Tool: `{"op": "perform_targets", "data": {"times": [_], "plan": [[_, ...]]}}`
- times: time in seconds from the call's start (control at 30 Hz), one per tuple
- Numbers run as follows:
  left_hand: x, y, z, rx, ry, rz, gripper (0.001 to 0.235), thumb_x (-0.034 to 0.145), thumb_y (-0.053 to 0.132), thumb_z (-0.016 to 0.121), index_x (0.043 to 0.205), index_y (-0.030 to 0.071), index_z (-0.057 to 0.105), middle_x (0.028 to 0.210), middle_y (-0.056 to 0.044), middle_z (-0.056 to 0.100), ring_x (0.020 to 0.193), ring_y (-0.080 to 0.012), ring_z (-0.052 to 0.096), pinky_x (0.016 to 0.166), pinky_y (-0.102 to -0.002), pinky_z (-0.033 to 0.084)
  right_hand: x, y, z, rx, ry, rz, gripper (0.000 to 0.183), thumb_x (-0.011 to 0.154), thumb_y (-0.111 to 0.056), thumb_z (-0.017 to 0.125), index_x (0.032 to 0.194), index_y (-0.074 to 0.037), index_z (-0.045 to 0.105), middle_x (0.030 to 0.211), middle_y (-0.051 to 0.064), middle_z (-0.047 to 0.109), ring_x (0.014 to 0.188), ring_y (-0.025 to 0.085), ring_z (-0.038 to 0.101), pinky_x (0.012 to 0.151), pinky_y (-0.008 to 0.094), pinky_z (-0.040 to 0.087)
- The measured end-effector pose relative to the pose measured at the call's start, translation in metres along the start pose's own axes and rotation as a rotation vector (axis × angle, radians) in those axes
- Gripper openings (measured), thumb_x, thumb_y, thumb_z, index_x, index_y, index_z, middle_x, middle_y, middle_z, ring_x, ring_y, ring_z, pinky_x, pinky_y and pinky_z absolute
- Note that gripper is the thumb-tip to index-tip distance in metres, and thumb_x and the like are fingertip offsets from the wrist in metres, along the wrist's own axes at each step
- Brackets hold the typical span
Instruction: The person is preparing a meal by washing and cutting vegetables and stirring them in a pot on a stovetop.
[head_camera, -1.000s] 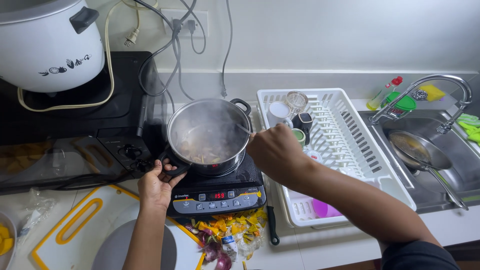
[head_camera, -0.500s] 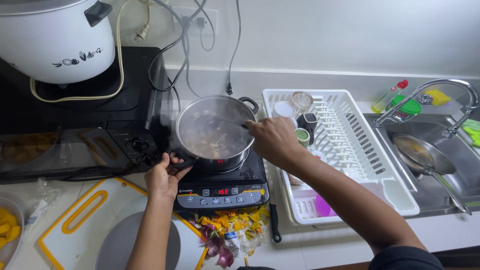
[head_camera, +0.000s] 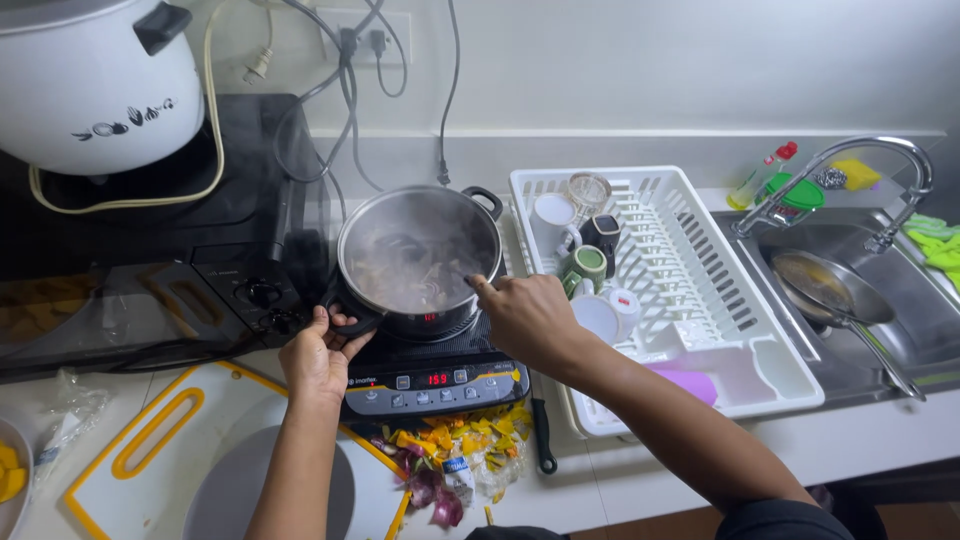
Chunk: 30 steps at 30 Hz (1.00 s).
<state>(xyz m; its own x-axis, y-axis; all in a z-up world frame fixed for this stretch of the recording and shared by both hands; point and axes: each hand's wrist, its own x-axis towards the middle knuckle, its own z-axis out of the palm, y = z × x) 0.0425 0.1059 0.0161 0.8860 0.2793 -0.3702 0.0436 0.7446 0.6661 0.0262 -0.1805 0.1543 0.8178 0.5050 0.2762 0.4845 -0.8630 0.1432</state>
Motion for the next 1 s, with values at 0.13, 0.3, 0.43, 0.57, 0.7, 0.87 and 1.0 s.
{"op": "perform_targets", "data": {"times": [0.13, 0.3, 0.43, 0.57, 0.7, 0.87, 1.0], "plan": [[0.005, -0.002, -0.004, -0.03, -0.005, -0.024, 0.013, 0.104, 0.014, 0.055, 0.096, 0.007, 0.062, 0.087, -0.007, 0.063, 0.085, -0.0201, 0.065, 0.09, -0.064, 0.061, -0.015, -0.006, -0.058, 0.062, 0.018, 0.014, 0.042, 0.085, -0.014, 0.059, 0.125, -0.02, 0.073, 0.065, 0.004, 0.067, 0.047, 0.024, 0.061, 0.043, 0.042, 0.044], [0.013, -0.005, -0.01, -0.043, -0.013, -0.026, 0.015, 0.105, 0.015, 0.055, 0.096, 0.006, 0.061, 0.087, -0.007, 0.061, 0.086, -0.0204, 0.066, 0.09, -0.062, 0.057, -0.041, -0.014, -0.112, 0.102, 0.073, 0.062, 0.028, 0.091, -0.021, 0.064, 0.116, -0.027, 0.077, 0.058, 0.004, 0.065, 0.044, 0.023, 0.059, 0.043, 0.042, 0.042], [0.014, -0.007, -0.009, -0.048, -0.034, -0.027, 0.016, 0.105, 0.016, 0.055, 0.095, 0.006, 0.061, 0.087, -0.007, 0.061, 0.085, -0.0197, 0.065, 0.09, -0.063, 0.056, -0.031, -0.02, -0.1, 0.061, -0.028, 0.016, 0.031, 0.085, -0.015, 0.064, 0.111, -0.025, 0.077, 0.058, 0.002, 0.064, 0.046, 0.022, 0.059, 0.043, 0.041, 0.041], [0.012, -0.003, -0.008, -0.037, -0.03, -0.027, 0.016, 0.105, 0.018, 0.055, 0.095, 0.006, 0.061, 0.086, -0.007, 0.061, 0.087, -0.0198, 0.067, 0.091, -0.064, 0.058, -0.007, -0.017, -0.086, -0.027, -0.167, 0.131, 0.031, 0.089, -0.012, 0.059, 0.111, -0.026, 0.076, 0.053, 0.003, 0.06, 0.044, 0.022, 0.06, 0.041, 0.041, 0.04], [0.012, -0.002, -0.006, -0.041, -0.03, -0.044, 0.018, 0.105, 0.018, 0.056, 0.098, 0.004, 0.064, 0.085, -0.008, 0.061, 0.088, -0.0202, 0.066, 0.09, -0.062, 0.057, -0.004, 0.001, -0.066, -0.079, -0.037, 0.239, 0.03, 0.088, -0.014, 0.058, 0.11, -0.024, 0.077, 0.051, 0.005, 0.059, 0.042, 0.022, 0.059, 0.039, 0.039, 0.038], [0.007, -0.002, -0.003, -0.058, -0.021, -0.035, 0.015, 0.104, 0.017, 0.056, 0.099, 0.005, 0.063, 0.085, -0.007, 0.062, 0.087, -0.0199, 0.066, 0.09, -0.061, 0.057, -0.002, -0.002, -0.048, -0.123, -0.055, 0.326, 0.03, 0.085, -0.005, 0.057, 0.107, -0.015, 0.074, 0.053, 0.006, 0.061, 0.042, 0.019, 0.061, 0.04, 0.036, 0.04], [0.007, -0.001, -0.002, -0.056, -0.028, -0.037, 0.017, 0.105, 0.017, 0.057, 0.098, 0.003, 0.064, 0.085, -0.007, 0.061, 0.085, -0.019, 0.065, 0.091, -0.061, 0.057, -0.014, -0.03, -0.038, -0.049, -0.099, 0.252, 0.026, 0.081, -0.005, 0.059, 0.103, -0.009, 0.073, 0.054, 0.007, 0.063, 0.045, 0.021, 0.061, 0.042, 0.038, 0.042]]}}
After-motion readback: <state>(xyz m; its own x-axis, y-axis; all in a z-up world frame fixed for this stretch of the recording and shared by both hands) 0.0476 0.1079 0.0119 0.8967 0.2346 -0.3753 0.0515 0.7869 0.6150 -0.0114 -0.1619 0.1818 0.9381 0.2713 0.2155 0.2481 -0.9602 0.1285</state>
